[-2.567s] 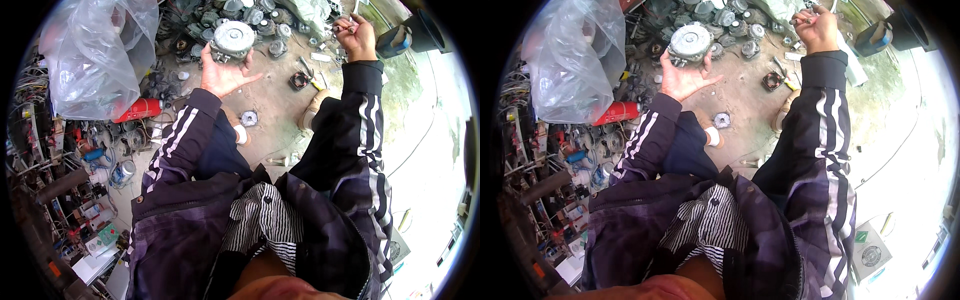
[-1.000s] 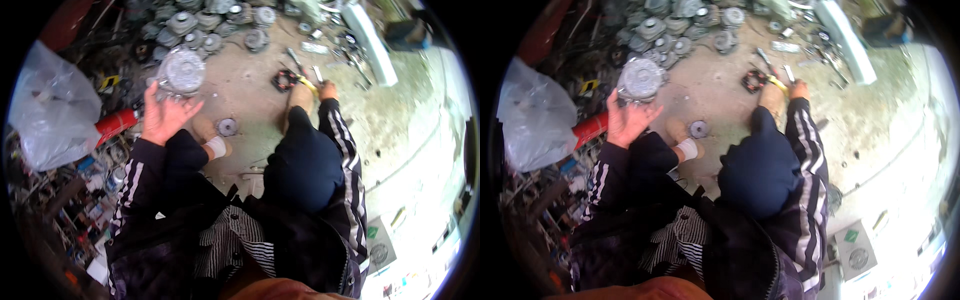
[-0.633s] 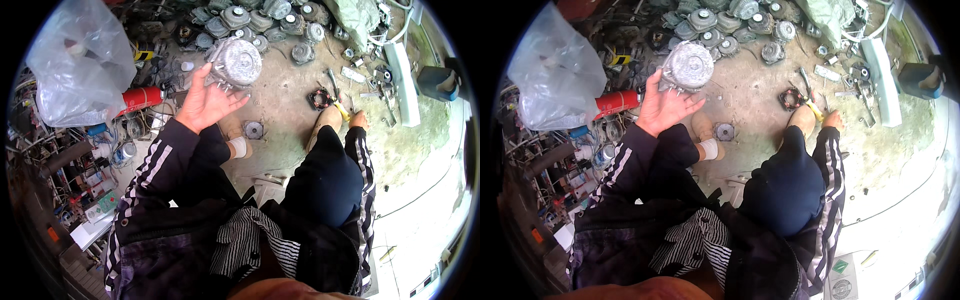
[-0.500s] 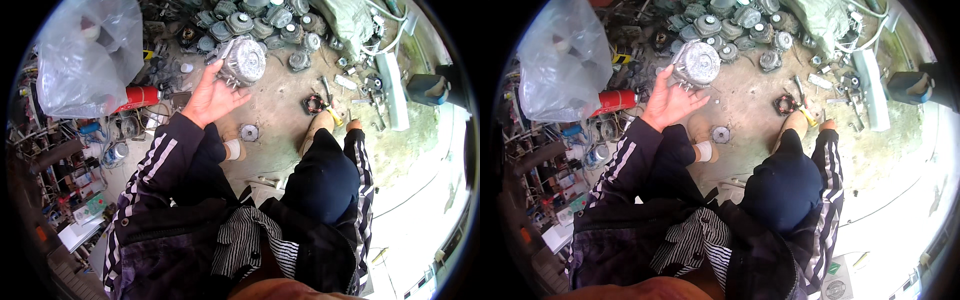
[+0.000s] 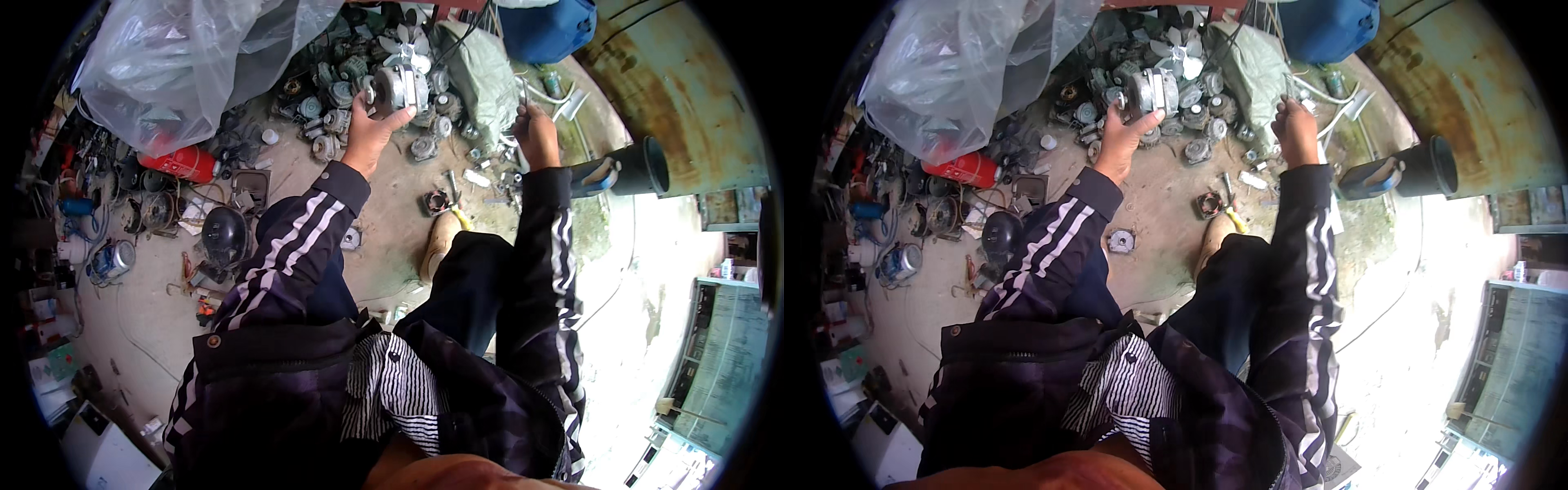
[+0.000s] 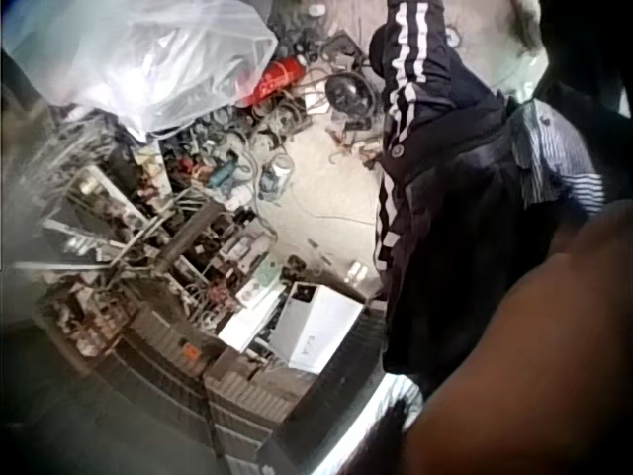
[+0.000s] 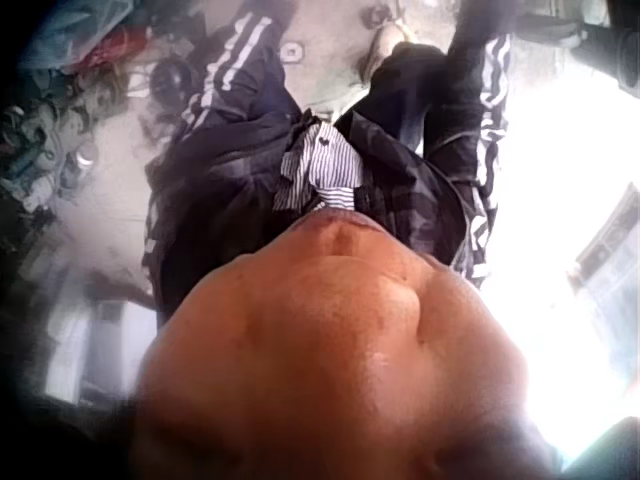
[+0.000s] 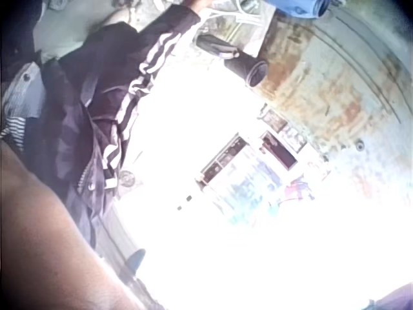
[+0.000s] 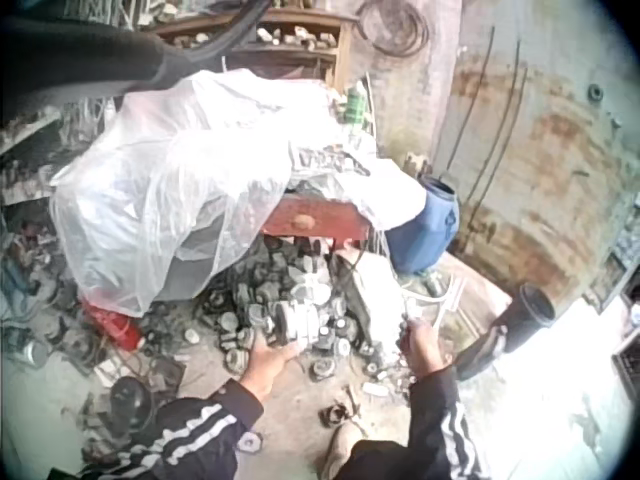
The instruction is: The person sits on the floor and disassembles various metal parts, likely from motors or appliances. They use pliers and a wrench to remove components, separating them and placing them on the floor.
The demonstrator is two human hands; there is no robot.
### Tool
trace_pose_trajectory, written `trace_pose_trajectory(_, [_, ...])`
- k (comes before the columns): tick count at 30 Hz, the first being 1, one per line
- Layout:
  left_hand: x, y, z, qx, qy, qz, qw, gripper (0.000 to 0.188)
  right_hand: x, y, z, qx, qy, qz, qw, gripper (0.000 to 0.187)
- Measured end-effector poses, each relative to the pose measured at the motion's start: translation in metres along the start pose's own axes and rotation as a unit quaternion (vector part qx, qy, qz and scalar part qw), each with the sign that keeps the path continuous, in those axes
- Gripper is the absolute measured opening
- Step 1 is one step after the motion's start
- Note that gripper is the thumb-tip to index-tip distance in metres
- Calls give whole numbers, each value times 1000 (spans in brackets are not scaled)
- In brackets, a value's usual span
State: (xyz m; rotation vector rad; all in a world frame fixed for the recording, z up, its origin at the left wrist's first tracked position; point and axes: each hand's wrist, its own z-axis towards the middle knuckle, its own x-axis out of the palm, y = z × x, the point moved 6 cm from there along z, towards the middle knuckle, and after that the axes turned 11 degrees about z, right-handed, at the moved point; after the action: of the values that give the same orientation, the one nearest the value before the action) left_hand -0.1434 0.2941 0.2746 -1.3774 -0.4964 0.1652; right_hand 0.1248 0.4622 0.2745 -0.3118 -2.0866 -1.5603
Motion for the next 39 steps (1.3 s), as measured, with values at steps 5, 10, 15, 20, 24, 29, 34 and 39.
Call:
trace_pose_trajectory(5, [-8, -3, -2, 21, -29, 41, 999, 92, 101, 29, -106, -427, -82, -198, 879, 24])
trace_pose_trajectory(10, [-17, 4, 9, -53, 87, 12, 995, 76, 116, -62, -96, -232, 29, -681, 694, 20])
trace_pose_trajectory(15, [-43, 52, -3, -349, 46, -69, 933, 75, 132, -45, -103, -393, -49, -490, 776, 18])
trace_pose_trajectory(20, [-34, 42, 2, -338, 133, -209, 908, 74, 85, -103, -56, -145, 24, -758, 636, 17])
trace_pose_trajectory(24, [-32, 31, 15, -281, 166, -256, 910, 68, 90, -74, -48, -163, -6, -429, 889, 30])
trace_pose_trajectory(29, [-23, 20, 19, -189, 194, -183, 945, 64, 113, -92, -57, -42, 29, -112, 992, 41])
trace_pose_trajectory(34, [-18, 8, 11, -149, 195, -36, 969, 67, 131, -87, -64, -10, 104, -120, 987, 48])
trace_pose_trajectory(39, [-12, -6, 6, -110, 212, 30, 970, 73, 121, -93, -56, -2, 127, -140, 982, 55])
